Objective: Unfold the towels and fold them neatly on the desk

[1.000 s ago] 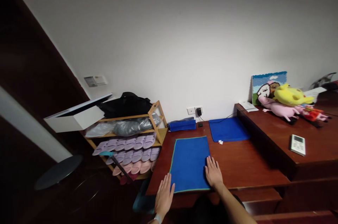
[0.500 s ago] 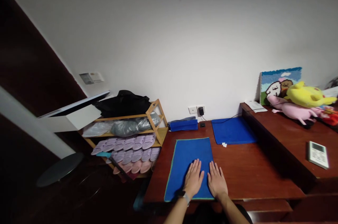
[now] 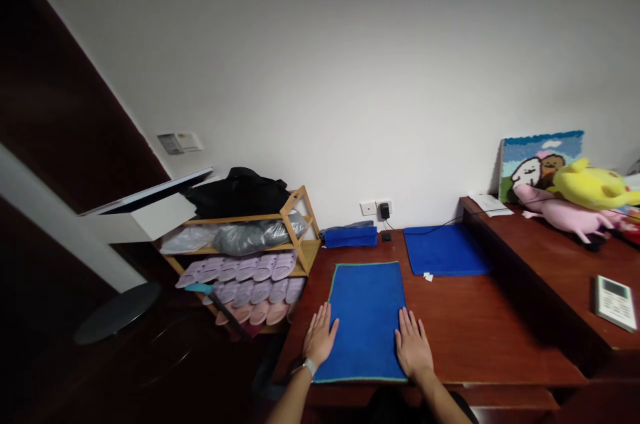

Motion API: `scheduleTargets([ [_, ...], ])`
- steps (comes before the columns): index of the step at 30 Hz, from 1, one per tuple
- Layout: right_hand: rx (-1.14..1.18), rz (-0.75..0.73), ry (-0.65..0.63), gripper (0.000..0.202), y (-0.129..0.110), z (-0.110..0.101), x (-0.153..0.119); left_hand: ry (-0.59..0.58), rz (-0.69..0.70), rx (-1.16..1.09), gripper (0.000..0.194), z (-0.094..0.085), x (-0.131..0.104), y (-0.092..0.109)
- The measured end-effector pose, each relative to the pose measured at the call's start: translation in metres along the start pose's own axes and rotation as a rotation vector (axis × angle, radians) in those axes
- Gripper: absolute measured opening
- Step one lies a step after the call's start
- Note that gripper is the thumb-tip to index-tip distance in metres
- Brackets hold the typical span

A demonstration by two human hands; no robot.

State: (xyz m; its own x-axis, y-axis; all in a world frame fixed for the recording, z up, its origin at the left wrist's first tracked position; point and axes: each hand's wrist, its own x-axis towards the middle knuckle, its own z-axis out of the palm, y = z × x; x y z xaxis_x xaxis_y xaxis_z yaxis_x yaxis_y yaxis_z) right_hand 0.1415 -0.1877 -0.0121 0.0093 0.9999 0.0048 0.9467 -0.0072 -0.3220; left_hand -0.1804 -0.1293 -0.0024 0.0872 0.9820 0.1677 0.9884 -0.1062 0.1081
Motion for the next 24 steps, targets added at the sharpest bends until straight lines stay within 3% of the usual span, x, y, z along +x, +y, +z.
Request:
scheduleTargets([
  [4,-0.004,0.019,-0.02,0.069,-0.002,-0.007,0.01,0.024,0.005,-0.002,0.069,0.008,-0.001,-0.002],
  [10,-0.027,0.012,-0.055,0.068,-0.012,-0.032,0.051,0.04,0.016,-0.036,0.068,0.011,0.0,-0.003],
  [19,0.002,0.003,-0.009,0.067,-0.003,-0.016,0.064,0.043,0.026,-0.013,0.066,0.013,0.0,-0.011],
  [22,0.014,0.0,-0.011,0.067,-0.003,-0.016,0.064,0.106,0.044,0.007,0.064,0.006,0.006,0.006],
  [24,0.017,-0.001,-0.01,0.067,-0.004,-0.018,0.064,0.137,0.115,-0.004,0.062,0.002,0.015,0.036],
])
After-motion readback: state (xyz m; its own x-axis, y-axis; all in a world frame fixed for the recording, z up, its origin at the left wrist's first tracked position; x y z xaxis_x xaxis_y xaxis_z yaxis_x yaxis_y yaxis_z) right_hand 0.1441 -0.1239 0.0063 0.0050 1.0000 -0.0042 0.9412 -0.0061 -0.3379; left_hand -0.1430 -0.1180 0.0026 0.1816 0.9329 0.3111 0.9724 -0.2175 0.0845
